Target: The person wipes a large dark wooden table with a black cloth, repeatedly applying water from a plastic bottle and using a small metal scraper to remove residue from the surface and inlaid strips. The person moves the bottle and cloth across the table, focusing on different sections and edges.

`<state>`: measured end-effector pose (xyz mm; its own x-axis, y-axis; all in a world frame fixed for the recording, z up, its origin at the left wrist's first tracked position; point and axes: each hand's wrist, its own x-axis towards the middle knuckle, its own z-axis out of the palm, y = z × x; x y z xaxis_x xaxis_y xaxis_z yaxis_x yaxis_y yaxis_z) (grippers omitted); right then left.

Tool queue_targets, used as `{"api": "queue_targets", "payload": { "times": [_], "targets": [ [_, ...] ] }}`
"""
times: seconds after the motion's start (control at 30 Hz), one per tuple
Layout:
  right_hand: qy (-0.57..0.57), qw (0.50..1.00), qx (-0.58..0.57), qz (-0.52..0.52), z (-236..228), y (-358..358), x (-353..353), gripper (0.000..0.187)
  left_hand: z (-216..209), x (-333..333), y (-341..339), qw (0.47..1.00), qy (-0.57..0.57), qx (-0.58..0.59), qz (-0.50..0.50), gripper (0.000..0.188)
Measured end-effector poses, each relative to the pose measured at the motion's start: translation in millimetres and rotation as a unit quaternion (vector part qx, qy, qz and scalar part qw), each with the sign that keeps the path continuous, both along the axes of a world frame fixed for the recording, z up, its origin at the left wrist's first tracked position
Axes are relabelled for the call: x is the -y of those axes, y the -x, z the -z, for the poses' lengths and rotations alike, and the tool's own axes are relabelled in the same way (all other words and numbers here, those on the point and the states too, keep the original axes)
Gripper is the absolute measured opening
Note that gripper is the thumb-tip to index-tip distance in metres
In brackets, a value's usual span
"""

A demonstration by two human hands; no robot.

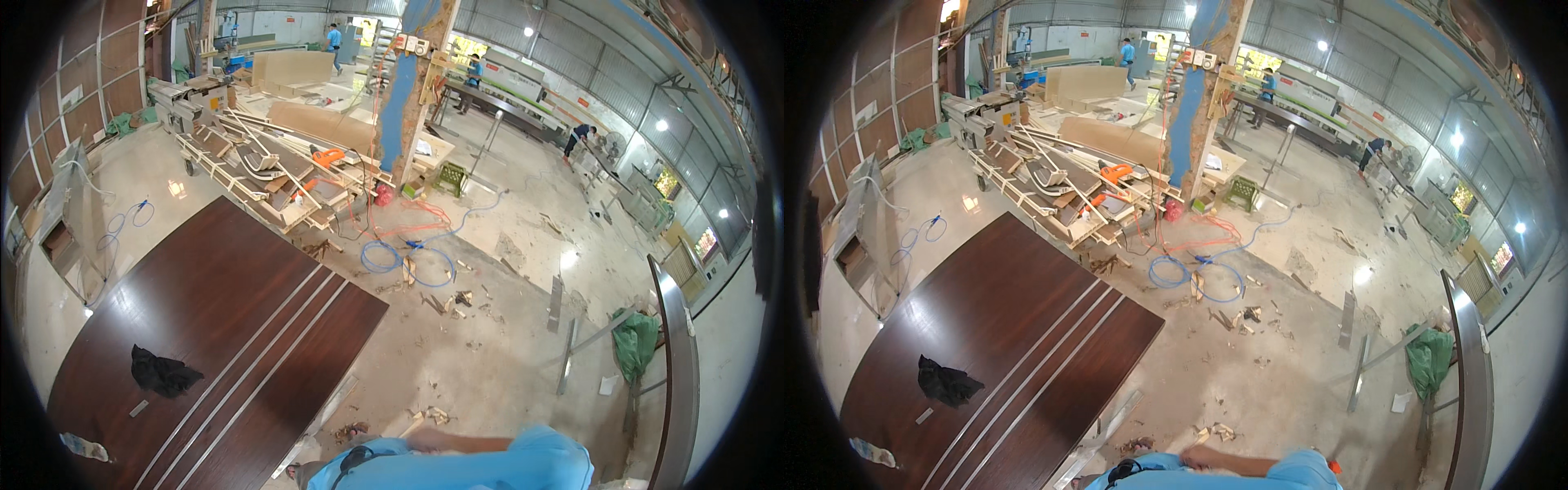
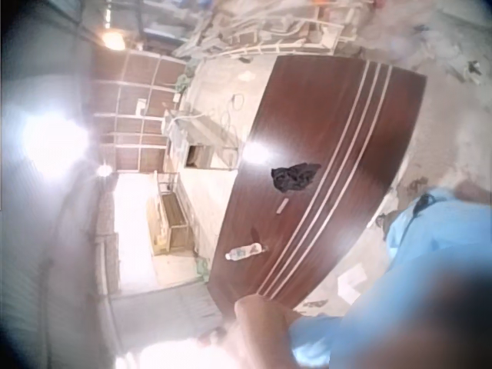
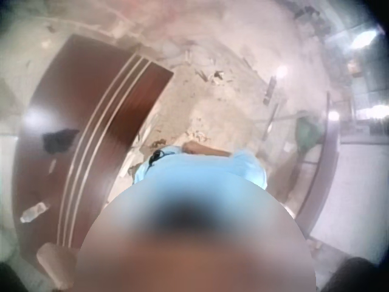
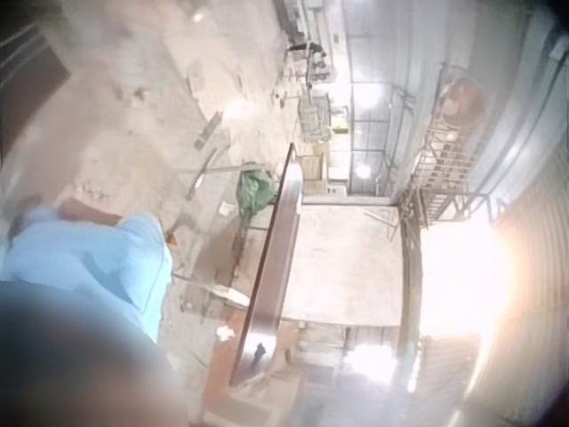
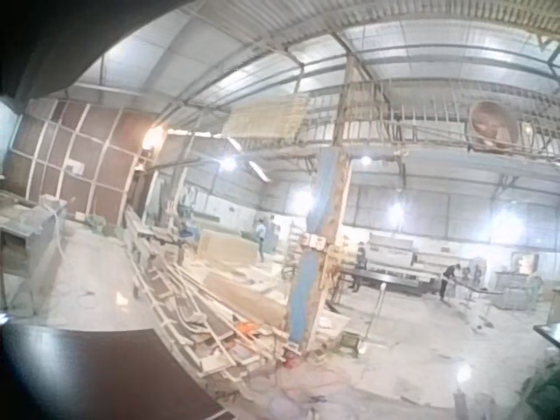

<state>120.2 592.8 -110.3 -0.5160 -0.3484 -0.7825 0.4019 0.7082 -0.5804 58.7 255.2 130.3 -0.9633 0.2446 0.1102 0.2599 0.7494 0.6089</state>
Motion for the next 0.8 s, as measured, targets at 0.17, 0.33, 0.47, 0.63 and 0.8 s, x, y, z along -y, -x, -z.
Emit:
{"api": "queue_targets", "payload": {
  "times": [0.17,0.33,0.47,0.63,0.8],
  "targets": [
    [-0.048,0.977,0.124,0.169,11,-66,-80,0.027,5,8,0,1.000,0.006,-0.014,-0.026,0.022],
    [-0.053,0.925,0.149,0.345,-23,-71,-113,0.027,8,20,-3,0.999,0.015,-0.013,-0.042,0.021],
    [-0.036,0.914,0.135,0.380,-33,-60,-101,0.027,6,23,0,0.998,0.021,-0.011,-0.056,0.021],
    [-0.002,0.917,0.114,0.383,-30,-34,-85,0.027,4,28,4,0.997,0.030,-0.009,-0.071,0.020],
    [0.023,0.926,0.098,0.364,-26,4,-67,0.027,2,32,5,0.995,0.036,-0.008,-0.096,0.020]
  ]
}}
